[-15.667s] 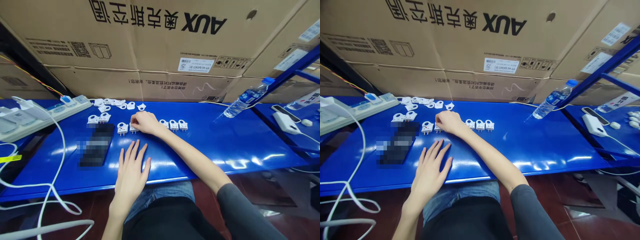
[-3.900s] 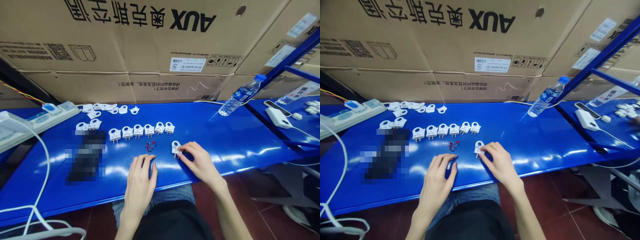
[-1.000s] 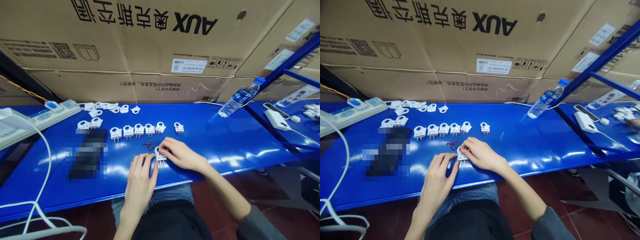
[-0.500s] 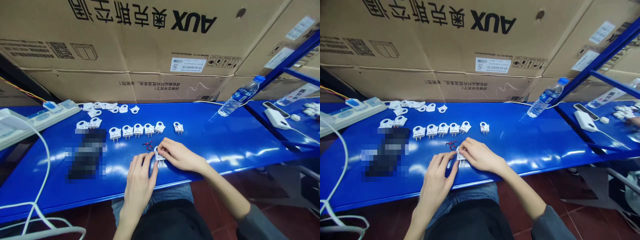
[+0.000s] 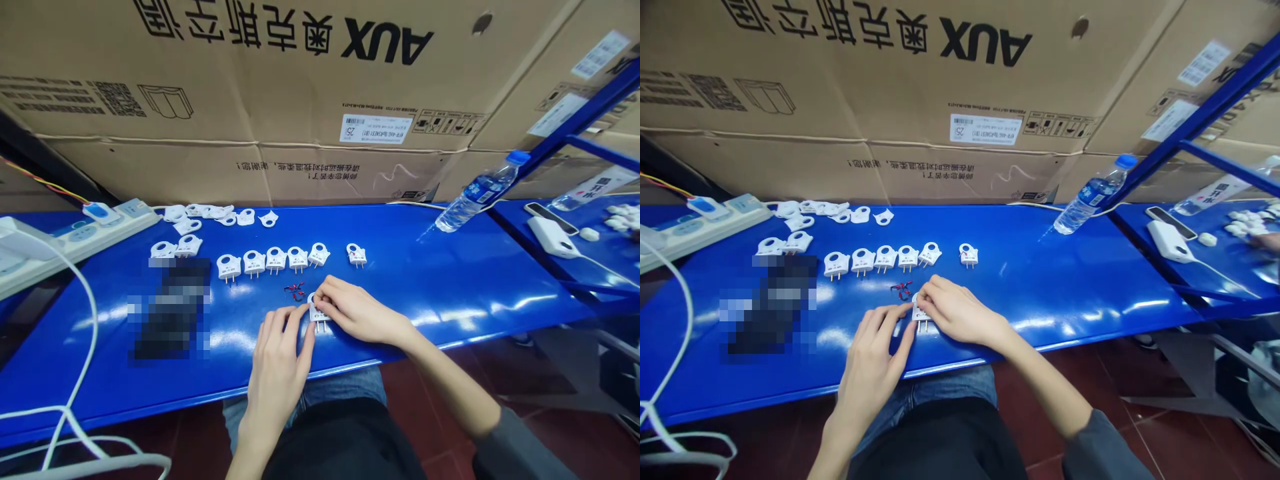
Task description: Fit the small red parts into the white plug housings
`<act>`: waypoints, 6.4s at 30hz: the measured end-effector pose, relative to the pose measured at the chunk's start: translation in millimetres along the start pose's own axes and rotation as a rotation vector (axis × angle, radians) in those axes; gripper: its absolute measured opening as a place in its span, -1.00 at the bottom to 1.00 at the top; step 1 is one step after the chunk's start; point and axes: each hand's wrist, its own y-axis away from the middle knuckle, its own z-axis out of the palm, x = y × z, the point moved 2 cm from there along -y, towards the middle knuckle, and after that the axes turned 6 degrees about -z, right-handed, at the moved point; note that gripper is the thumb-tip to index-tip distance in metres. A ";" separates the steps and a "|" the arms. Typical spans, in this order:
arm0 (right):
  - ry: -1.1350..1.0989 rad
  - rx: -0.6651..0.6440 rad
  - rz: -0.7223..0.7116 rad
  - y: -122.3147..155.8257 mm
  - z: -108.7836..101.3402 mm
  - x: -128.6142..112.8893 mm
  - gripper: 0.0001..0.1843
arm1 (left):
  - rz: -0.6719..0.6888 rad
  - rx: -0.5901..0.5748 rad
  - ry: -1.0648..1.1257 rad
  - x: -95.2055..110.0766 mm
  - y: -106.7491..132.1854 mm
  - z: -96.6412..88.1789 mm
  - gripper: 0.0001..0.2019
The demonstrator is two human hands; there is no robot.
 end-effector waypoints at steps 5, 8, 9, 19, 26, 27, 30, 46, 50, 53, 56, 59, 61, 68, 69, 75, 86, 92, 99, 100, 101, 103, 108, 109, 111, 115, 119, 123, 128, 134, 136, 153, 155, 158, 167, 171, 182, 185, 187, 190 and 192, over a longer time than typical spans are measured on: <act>0.027 0.021 0.010 -1.2 1.4 -0.7 -0.74 | -0.010 0.019 0.005 -0.3 0.3 0.6 -0.73; 0.033 0.039 0.013 -1.4 2.4 -1.2 -0.76 | -0.002 0.017 0.007 -0.9 0.3 1.1 -0.73; 0.037 0.041 0.013 -1.4 2.9 -1.2 -0.77 | -0.001 0.018 0.007 -1.1 0.3 1.2 -0.74; -0.030 0.095 0.003 5.6 -3.9 0.5 -0.87 | -0.007 0.028 0.008 -0.8 0.3 0.7 -0.73; -0.125 0.171 0.011 26.2 5.0 -1.1 -0.90 | -0.002 0.038 0.006 0.2 0.9 0.7 -0.74; -0.113 0.181 0.016 28.9 6.3 -1.3 -0.90 | -0.001 0.039 0.004 0.0 0.9 0.9 -0.74; -0.032 0.183 0.041 34.7 4.3 -0.1 -0.90 | -0.003 0.035 0.002 -0.6 1.3 1.3 -0.73; 0.732 0.089 0.168 -5.5 -40.8 34.2 -0.77 | 0.008 0.028 0.006 -2.0 1.6 1.4 -0.74; 0.765 0.099 0.191 -13.7 -42.3 39.7 -0.78 | 0.003 0.036 0.009 -2.2 1.5 1.2 -0.74; 0.761 0.111 0.209 -15.9 -42.6 40.5 -0.77 | -0.004 0.039 0.011 -1.0 1.4 0.7 -0.74; 0.745 0.149 0.213 -16.7 -40.4 36.6 -0.73 | -0.001 0.043 0.011 0.1 1.4 0.8 -0.74; 0.729 0.150 0.156 -19.2 -33.2 30.1 -0.65 | -0.004 0.035 0.008 -1.3 1.5 1.8 -0.74; 0.711 0.115 0.091 -21.6 -26.8 26.2 -0.63 | 0.004 0.027 0.001 -3.6 1.5 2.8 -0.74; 0.521 0.133 -0.031 -18.6 -19.2 17.6 -0.74 | 0.021 0.037 -0.015 -7.7 1.8 3.9 -0.72; 0.476 0.138 -0.052 -16.9 -19.5 16.2 -0.75 | 0.014 0.051 -0.017 -6.6 1.8 3.5 -0.72; 0.288 0.052 -0.171 -11.0 -17.1 6.0 -0.78 | -0.065 0.128 -0.018 -0.2 1.4 1.2 -0.74; 0.290 0.054 -0.200 -24.0 -6.0 11.9 -0.73 | -0.054 0.102 -0.043 -0.7 1.2 1.9 -0.82; 0.253 0.024 -0.142 -33.1 -6.6 7.6 -0.78 | -0.034 0.100 -0.045 -0.5 0.7 1.6 -0.81; 0.222 0.019 -0.112 -36.1 -3.8 0.9 -0.78 | -0.031 0.097 -0.045 -0.4 1.7 1.8 -0.82; 0.224 0.021 -0.110 -36.6 -3.1 0.8 -0.79 | -0.028 0.097 -0.045 -0.5 1.7 1.7 -0.81; 0.229 0.024 -0.108 -37.2 -2.2 1.0 -0.79 | -0.026 0.097 -0.045 -0.5 1.7 1.7 -0.81; 0.246 0.031 -0.101 -38.1 0.0 1.7 -0.80 | -0.025 0.097 -0.043 -0.4 1.6 1.5 -0.81; 0.246 0.056 -0.081 -38.0 3.8 2.2 -0.81 | -0.031 0.100 -0.044 -0.2 1.4 1.3 -0.83; 0.240 0.063 -0.082 -37.7 3.6 1.6 -0.81 | -0.031 0.103 -0.046 -0.3 1.4 1.4 -0.82; 0.232 0.079 -0.086 -37.2 2.5 0.2 -0.81 | -0.028 0.105 -0.050 -0.5 1.4 1.5 -0.81; 0.192 0.134 -0.087 -36.6 -1.2 -2.4 -0.85 | -0.033 0.095 -0.048 -0.9 1.5 1.4 -0.82; 0.068 0.215 -0.111 -34.9 -6.2 -4.8 -0.93 | -0.038 0.087 -0.036 -1.0 1.7 1.2 -0.81; -0.106 0.219 -0.093 -30.9 -9.6 -5.1 -0.86 | -0.043 0.086 -0.037 -0.8 1.5 0.9 -0.79; -0.354 0.236 0.030 -28.3 -10.6 0.9 -0.82 | -0.051 0.081 -0.036 -0.1 1.4 0.5 -0.80; -0.436 0.247 0.048 -29.8 -13.3 6.1 -0.91 | -0.045 0.075 -0.043 -1.3 1.4 1.5 -0.80; -0.424 0.233 0.041 -29.7 -13.7 5.6 -0.92 | -0.043 0.074 -0.055 -1.5 1.5 1.6 -0.80; -0.472 0.185 0.072 -28.0 -11.2 7.8 -0.90 | -0.056 0.065 -0.058 -1.1 1.8 2.7 -0.79; -0.541 0.166 0.080 -27.4 -9.2 8.0 -0.90 | -0.057 0.071 -0.056 -1.1 1.7 2.6 -0.79; -0.580 0.145 0.083 -26.8 -7.3 8.0 -0.90 | -0.059 0.074 -0.058 -1.2 1.7 2.6 -0.79; -0.465 0.157 0.052 -27.2 -9.7 6.2 -0.88 | -0.060 0.067 -0.059 -1.4 1.7 2.9 -0.80; -0.466 0.160 0.048 -28.5 -9.1 5.1 -0.91 | -0.047 0.076 -0.059 -1.5 1.5 2.8 -0.80; -0.404 0.171 0.003 -25.9 -11.6 7.6 -0.86 | -0.043 0.080 -0.079 -1.1 1.5 3.1 -0.79; -0.428 0.165 0.023 -25.4 -12.0 7.7 -0.79 | -0.035 0.085 -0.078 -0.9 1.5 3.4 -0.79; -0.422 0.161 0.042 -25.1 -11.7 7.6 -0.77 | -0.039 0.085 -0.079 -1.0 1.6 3.3 -0.79; -0.418 0.152 0.072 -24.4 -10.8 7.6 -0.83 | -0.052 0.075 -0.082 -1.2 1.6 2.6 -0.79; -0.444 0.141 0.087 -23.8 -10.2 7.7 -0.86 | -0.053 0.064 -0.081 -1.1 1.4 2.0 -0.79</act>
